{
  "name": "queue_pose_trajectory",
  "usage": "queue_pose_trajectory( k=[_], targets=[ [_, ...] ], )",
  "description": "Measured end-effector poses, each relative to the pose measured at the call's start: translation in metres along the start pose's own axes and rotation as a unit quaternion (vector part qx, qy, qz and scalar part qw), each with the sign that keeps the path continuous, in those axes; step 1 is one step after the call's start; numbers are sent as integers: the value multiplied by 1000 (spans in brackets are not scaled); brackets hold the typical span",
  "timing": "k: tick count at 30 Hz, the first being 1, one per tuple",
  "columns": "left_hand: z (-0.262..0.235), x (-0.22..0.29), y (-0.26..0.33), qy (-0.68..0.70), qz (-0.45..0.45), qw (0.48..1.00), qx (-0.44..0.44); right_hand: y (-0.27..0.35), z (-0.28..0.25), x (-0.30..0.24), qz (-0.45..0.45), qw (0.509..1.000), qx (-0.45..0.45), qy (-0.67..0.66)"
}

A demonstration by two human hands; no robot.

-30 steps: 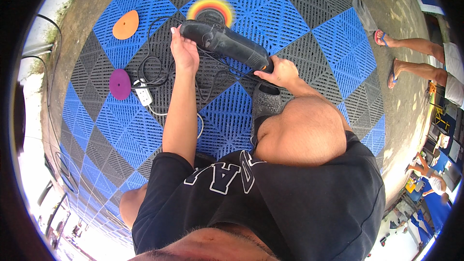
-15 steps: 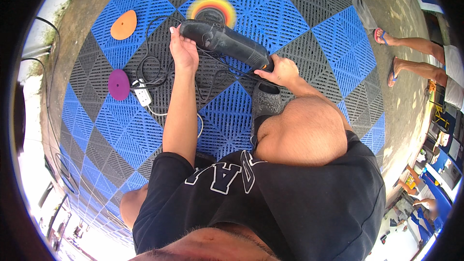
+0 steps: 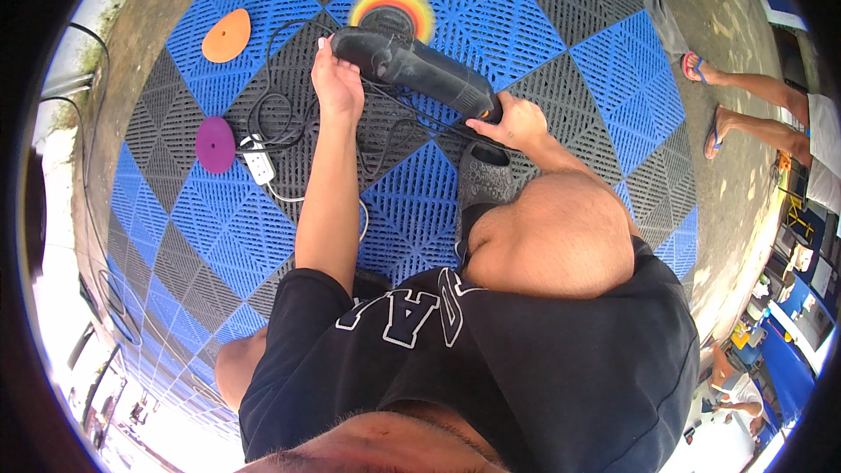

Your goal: The person attaches several circular pads to an electric polisher, securing each one by hand. The person then operates the polisher briefly to test the attachment before swapping to another pad.

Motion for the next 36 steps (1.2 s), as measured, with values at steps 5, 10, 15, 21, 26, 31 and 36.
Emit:
queue_pose_trajectory(
  k=[5, 10, 15, 21, 26, 31, 36],
  targets=[
    [-1, 0, 0, 7, 4, 1000, 2, 0, 1, -1, -8, 1000, 3, -2],
    [-3, -2, -1, 17, -1, 1000, -15, 1, 1, -1, -10, 1000, 3, -6],
    [-5, -4, 0, 28, -7, 1000, -9, 1, 8, 5, -92, 995, 45, 13],
    [-8, -4, -1, 33, -6, 999, -16, 0, 15, 19, -103, 991, 65, -61],
    [-8, -1, -1, 38, 2, 999, -9, 1, 4, 7, -124, 989, 77, -13],
    [-1, 2, 2, 11, 6, 1000, -1, 1, 2, 8, -129, 988, 84, -26],
    [-4, 1, 0, 30, 1, 999, -14, 0, 6, 12, -141, 986, 84, -25]
  ],
)
Point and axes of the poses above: each hand's wrist, its own y-axis away from the middle knuckle, its own z-axis out of the palm, x = y × z, the point moved 9 cm from there along -y, towards the middle knuckle, and after that the axes turned 8 degrees about -z, right-handed, at the moved point
